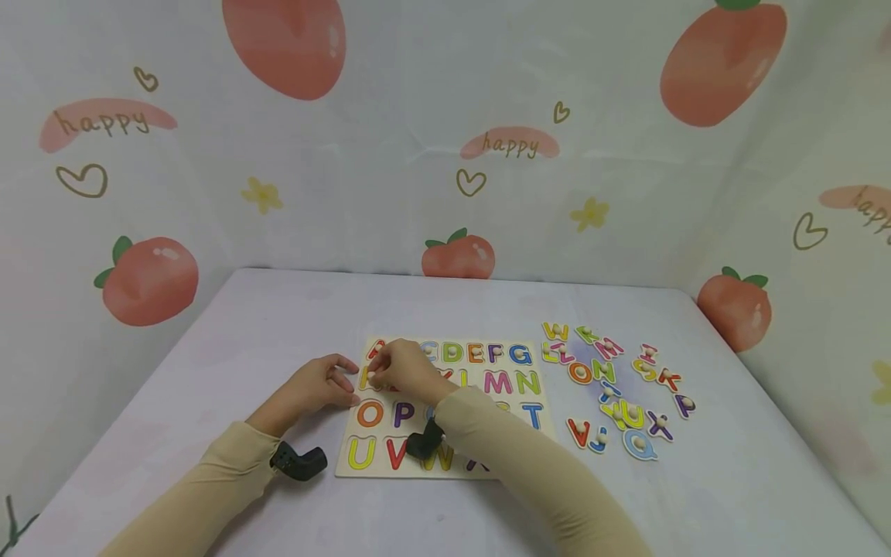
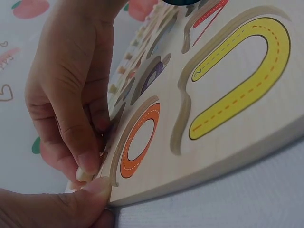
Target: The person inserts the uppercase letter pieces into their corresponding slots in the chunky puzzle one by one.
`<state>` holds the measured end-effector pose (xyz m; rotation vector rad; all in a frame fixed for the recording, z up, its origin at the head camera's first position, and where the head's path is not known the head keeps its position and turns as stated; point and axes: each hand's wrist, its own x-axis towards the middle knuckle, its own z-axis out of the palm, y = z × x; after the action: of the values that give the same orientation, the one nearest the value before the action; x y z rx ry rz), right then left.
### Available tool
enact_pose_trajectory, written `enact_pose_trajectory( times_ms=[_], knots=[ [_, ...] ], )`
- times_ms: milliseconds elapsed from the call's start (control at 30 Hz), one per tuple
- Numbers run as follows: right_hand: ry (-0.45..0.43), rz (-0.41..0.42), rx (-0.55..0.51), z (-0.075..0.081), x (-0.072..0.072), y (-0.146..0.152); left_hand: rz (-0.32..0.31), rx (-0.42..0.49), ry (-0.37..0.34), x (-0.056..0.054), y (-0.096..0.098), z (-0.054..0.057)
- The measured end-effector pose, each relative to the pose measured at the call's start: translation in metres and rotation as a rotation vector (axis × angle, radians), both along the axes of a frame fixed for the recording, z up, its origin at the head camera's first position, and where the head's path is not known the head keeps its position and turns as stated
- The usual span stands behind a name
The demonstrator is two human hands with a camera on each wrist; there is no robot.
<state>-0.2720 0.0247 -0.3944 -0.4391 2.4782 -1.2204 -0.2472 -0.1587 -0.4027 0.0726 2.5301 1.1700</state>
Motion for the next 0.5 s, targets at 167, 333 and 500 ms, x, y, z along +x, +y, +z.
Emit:
enact_pose_trajectory(
  times_ms=[167, 333, 500],
  knots=[
    [-0.002, 0.0, 0.04, 0.0011, -0.0005, -0.0006, -0.002, -0.003, 0.0, 0.0014, 0.0006, 0.0026],
    [0.014, 0.017, 0.089, 0.0035, -0.0013, -0.0012, 0.003, 0.001, -0.001, 0.0014, 0.0004, 0.0024],
    [0.006, 0.05, 0.102, 0.0101, 0.0003, 0.0027, -0.003, 0.009, 0.003, 0.0, 0.0002, 0.0009]
  ],
)
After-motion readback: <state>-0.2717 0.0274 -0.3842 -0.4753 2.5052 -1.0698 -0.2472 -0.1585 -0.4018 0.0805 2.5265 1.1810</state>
